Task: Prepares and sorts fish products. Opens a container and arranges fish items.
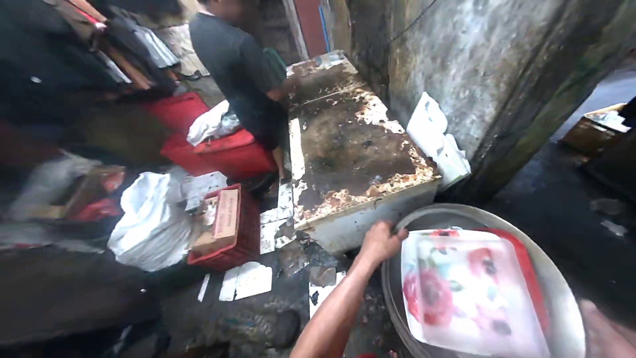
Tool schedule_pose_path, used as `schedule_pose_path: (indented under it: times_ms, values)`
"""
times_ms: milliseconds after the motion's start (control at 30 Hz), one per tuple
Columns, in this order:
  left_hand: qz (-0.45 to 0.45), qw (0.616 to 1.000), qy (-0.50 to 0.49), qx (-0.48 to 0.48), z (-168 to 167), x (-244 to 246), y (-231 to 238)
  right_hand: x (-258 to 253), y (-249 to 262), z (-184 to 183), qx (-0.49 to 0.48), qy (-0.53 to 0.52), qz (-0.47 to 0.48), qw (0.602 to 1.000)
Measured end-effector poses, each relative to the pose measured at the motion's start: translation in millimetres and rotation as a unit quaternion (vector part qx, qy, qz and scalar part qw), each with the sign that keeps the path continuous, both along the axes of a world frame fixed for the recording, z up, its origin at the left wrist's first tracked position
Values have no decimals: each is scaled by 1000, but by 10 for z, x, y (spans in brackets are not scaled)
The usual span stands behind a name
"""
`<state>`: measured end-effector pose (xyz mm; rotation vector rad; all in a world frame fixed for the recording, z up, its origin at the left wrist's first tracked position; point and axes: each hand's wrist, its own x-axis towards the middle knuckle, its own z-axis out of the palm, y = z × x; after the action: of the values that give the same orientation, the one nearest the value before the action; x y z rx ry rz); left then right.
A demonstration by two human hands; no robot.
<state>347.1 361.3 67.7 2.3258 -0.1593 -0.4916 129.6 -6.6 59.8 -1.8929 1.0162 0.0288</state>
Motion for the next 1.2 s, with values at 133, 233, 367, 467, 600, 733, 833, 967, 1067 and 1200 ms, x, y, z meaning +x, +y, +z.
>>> schedule_pose_path:
  times_ms: [133, 233, 367, 467, 600, 733, 833, 967, 1067, 1200]
  values:
    - [85, 996, -28, 6, 178, 745, 532, 1424, 162, 178, -6, -20, 88, 996]
    - [145, 988, -46, 12, 335, 1346, 835, 2491, 322, 321, 15, -40, 139, 989]
    - [233, 971, -53, 5, 466, 2057, 1165, 3777, 582, 510, 48, -33, 218, 974]
    - [280, 958, -60, -13, 531, 2596, 1336, 4600, 696, 524, 58, -32, 272, 960]
    - [321, 945, -60, -31, 441, 3202, 1503, 5397, 839, 445, 60, -26, 307, 950]
    - [340, 939, -49, -18, 169, 3483, 1611, 5765, 959, 182, 69, 3, 324, 943]
    - [354, 934, -39, -21, -35, 3514, 1646, 5884, 983, -45, 90, 4, 319, 943]
    - [351, 936, -18, -23, -111, 3426, 1695, 5902, 1039, -1, 77, -14, 311, 947]
    - [349, 936, -30, -44, -176, 3311, 1834, 5693, 997, 89, 19, -45, 321, 946]
    - [372, 918, -110, -87, -64, 2643, 1936, 4916, 599, 99, -67, -87, 294, 949]
